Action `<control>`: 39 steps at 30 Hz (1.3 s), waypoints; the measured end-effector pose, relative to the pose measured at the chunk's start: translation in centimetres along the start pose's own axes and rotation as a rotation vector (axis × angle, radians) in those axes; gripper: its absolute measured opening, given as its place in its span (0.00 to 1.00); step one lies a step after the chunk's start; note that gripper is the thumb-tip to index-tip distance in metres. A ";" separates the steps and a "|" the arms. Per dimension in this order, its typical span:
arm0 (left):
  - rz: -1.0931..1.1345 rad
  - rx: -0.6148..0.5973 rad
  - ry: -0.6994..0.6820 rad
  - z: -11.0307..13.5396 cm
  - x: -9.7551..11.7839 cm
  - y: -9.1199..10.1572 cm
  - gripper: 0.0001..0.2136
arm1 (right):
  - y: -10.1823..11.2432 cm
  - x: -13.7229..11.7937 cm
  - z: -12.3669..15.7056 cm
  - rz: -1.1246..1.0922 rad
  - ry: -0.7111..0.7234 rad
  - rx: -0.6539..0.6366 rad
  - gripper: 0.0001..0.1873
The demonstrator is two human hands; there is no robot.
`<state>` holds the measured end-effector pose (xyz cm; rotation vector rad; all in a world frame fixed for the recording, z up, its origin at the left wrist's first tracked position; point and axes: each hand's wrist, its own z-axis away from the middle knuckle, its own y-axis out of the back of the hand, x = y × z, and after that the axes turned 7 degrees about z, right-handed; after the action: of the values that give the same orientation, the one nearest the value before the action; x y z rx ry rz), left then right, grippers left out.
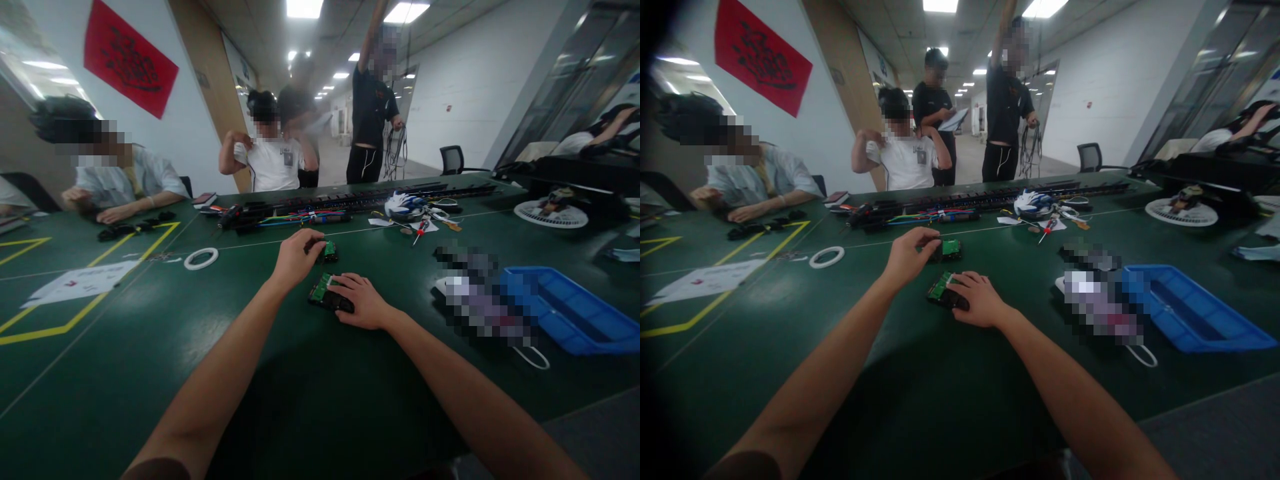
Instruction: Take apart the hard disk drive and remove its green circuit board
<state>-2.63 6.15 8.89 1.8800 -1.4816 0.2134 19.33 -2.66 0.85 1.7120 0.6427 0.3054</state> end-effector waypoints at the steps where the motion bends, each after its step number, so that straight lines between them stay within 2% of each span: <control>1: 0.015 0.004 0.023 0.0 0.0 -0.1 0.06 | 0.0 0.0 0.0 -0.001 0.000 0.000 0.37; 10: 0.198 0.062 0.139 0.4 -0.1 -0.9 0.13 | -0.2 0.0 -0.1 0.014 -0.006 0.010 0.37; 17: 0.076 0.058 -0.003 0.1 -0.1 -0.2 0.04 | -0.1 -0.1 -0.1 0.011 -0.010 0.002 0.37; 23: -0.054 0.057 -0.030 -0.1 0.2 0.3 0.07 | 0.2 -0.2 -0.1 0.003 -0.011 -0.011 0.37; 29: -0.045 0.006 -0.069 -0.1 0.1 0.3 0.10 | 0.2 -0.2 -0.2 0.001 -0.010 -0.016 0.37; 35: -0.002 0.015 0.062 0.2 -0.4 -0.2 0.09 | 0.3 -0.4 -0.2 0.002 -0.017 -0.019 0.37; 39: 0.035 0.035 0.107 0.4 -0.4 -0.4 0.11 | 0.2 -0.4 -0.2 0.006 -0.019 -0.024 0.38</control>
<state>-2.50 6.23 8.22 1.8414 -1.4482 0.3527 18.96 -2.73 1.18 1.6920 0.6182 0.2996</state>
